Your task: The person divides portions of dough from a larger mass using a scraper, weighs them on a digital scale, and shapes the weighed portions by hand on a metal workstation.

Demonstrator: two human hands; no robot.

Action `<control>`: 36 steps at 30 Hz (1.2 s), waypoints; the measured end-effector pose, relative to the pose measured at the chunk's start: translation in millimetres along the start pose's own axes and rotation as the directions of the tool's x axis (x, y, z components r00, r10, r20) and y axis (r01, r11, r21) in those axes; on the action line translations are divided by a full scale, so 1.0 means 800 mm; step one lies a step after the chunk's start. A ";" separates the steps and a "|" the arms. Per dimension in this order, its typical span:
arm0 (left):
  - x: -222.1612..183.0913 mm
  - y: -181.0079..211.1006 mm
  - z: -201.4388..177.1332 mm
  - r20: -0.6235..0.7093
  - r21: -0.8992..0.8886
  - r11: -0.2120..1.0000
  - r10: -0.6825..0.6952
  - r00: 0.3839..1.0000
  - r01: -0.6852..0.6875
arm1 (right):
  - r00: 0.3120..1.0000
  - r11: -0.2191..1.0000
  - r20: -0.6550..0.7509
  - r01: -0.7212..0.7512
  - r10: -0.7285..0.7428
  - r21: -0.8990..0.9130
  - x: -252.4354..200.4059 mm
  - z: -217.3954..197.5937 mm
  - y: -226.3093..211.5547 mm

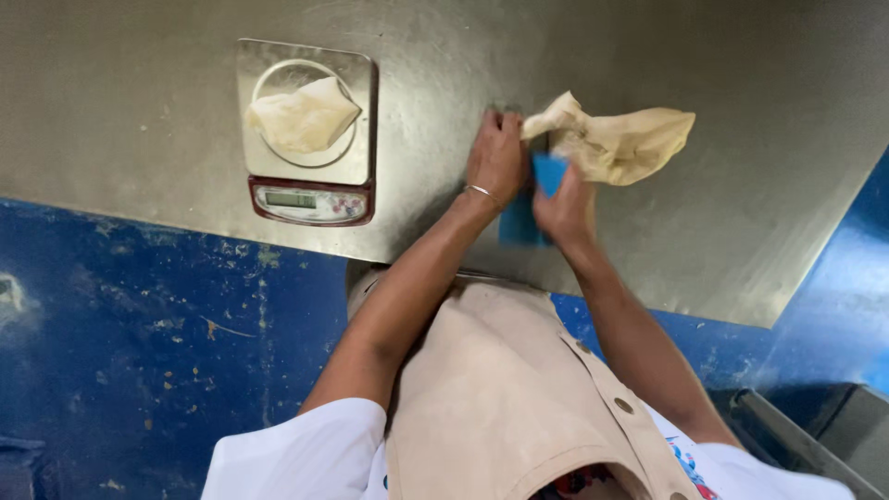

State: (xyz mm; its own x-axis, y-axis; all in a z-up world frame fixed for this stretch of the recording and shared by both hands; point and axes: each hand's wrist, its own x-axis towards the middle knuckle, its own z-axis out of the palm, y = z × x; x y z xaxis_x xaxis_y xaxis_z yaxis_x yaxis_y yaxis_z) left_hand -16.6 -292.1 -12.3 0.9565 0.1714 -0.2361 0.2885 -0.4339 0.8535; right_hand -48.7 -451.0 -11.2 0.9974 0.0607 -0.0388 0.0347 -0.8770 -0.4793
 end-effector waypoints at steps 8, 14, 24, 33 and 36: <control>-0.002 -0.001 -0.054 0.065 0.153 0.944 0.287 0.956 -0.294 | 0.990 0.994 -0.091 -0.105 0.107 0.019 0.059 -0.085 -0.024; 0.053 0.038 -0.052 0.544 0.116 0.962 0.145 0.826 -0.245 | 0.976 0.967 -0.025 -0.220 0.218 -0.126 0.134 -0.039 -0.018; 0.014 -0.039 -0.081 0.313 0.010 0.943 0.312 0.897 -0.332 | 0.990 0.998 -0.127 0.062 -0.061 0.005 -0.004 0.039 -0.005; -0.044 -0.044 -0.347 -0.401 0.251 0.964 0.018 0.916 0.090 | 0.974 0.950 0.225 -0.065 -0.006 0.305 -0.023 0.001 -0.090; -0.046 -0.028 -0.368 -0.362 0.591 0.806 0.225 0.905 0.036 | 0.967 0.963 0.255 -0.051 -0.019 0.264 -0.018 -0.011 -0.092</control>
State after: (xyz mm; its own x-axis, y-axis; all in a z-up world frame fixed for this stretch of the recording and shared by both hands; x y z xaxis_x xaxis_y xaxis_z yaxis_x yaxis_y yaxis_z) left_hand -71.2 -27.9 114.0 0.9144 0.3774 0.1468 0.2924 -0.8662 0.4052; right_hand -65.0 -391.6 32.4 0.9476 0.1965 -0.2517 -0.0337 -0.7223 -0.6908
